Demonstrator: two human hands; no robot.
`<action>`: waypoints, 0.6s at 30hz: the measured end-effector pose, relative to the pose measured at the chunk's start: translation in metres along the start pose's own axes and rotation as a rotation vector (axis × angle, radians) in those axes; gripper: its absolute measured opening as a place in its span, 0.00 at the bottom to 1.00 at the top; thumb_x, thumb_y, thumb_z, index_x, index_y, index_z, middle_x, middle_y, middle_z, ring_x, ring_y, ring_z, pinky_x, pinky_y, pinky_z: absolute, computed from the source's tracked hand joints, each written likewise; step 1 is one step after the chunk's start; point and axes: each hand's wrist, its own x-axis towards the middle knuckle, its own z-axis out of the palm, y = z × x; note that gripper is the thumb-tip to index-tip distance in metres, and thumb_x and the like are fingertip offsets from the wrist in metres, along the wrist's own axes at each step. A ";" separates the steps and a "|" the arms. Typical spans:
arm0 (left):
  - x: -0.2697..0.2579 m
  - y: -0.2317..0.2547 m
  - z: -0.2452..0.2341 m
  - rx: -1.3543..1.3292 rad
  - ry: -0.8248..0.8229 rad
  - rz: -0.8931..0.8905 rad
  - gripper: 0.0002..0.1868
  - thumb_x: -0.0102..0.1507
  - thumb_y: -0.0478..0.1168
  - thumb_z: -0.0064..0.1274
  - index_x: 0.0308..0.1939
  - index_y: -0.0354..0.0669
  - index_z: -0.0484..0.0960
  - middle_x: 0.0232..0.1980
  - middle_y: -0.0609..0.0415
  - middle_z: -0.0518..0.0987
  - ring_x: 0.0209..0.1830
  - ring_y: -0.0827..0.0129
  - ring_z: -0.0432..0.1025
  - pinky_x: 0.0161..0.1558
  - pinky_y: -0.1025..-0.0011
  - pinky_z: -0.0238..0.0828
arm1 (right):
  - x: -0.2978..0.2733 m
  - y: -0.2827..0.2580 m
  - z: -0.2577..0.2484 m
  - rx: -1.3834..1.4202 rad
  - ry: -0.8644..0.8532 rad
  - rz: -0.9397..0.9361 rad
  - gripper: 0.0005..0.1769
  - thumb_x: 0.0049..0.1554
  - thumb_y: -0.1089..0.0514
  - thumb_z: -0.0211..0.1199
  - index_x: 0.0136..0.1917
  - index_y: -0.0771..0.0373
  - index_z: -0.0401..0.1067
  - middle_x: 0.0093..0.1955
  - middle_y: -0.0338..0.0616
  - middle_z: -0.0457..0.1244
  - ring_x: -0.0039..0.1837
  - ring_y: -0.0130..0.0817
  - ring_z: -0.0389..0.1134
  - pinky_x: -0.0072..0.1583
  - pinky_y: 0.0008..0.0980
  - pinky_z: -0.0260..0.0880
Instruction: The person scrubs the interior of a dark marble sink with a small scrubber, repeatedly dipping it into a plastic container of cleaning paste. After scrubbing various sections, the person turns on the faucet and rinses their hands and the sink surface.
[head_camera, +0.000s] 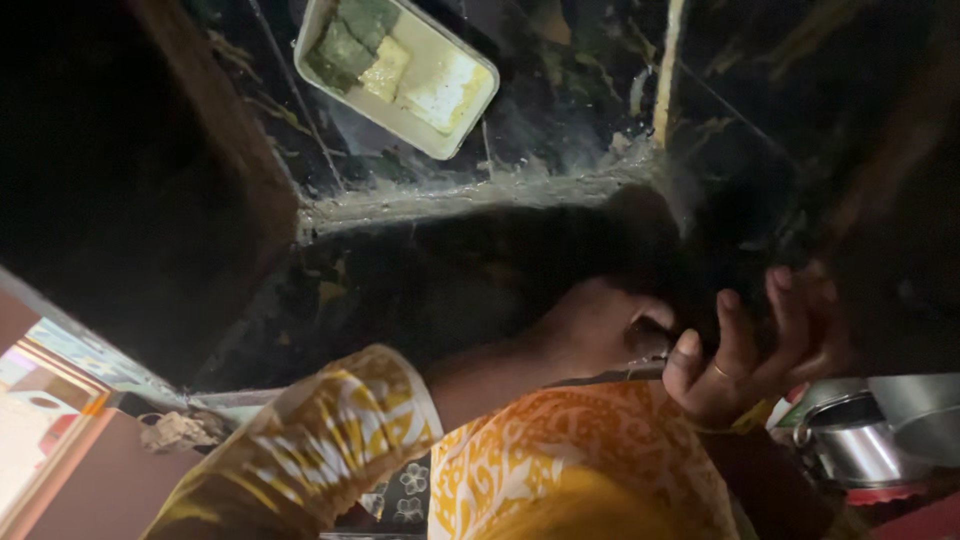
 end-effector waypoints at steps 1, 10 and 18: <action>-0.001 0.000 0.000 -0.009 0.019 0.026 0.11 0.60 0.45 0.62 0.44 0.47 0.86 0.40 0.48 0.85 0.40 0.57 0.82 0.43 0.63 0.77 | 0.002 0.000 0.001 0.005 -0.012 -0.015 0.23 0.74 0.46 0.45 0.78 0.56 0.61 0.80 0.57 0.54 0.79 0.64 0.48 0.78 0.66 0.56; 0.109 -0.083 -0.011 0.101 0.211 -0.038 0.08 0.58 0.40 0.60 0.40 0.49 0.88 0.40 0.50 0.86 0.42 0.57 0.82 0.46 0.61 0.76 | 0.010 0.004 0.001 0.026 -0.043 -0.114 0.21 0.73 0.48 0.45 0.73 0.59 0.64 0.77 0.58 0.56 0.79 0.62 0.49 0.77 0.68 0.57; -0.002 -0.021 0.009 -0.152 0.050 0.108 0.13 0.58 0.45 0.62 0.43 0.46 0.85 0.43 0.48 0.85 0.44 0.57 0.80 0.46 0.63 0.76 | 0.004 0.004 0.008 0.087 0.050 -0.109 0.22 0.68 0.48 0.46 0.70 0.57 0.66 0.75 0.55 0.58 0.74 0.63 0.51 0.74 0.70 0.57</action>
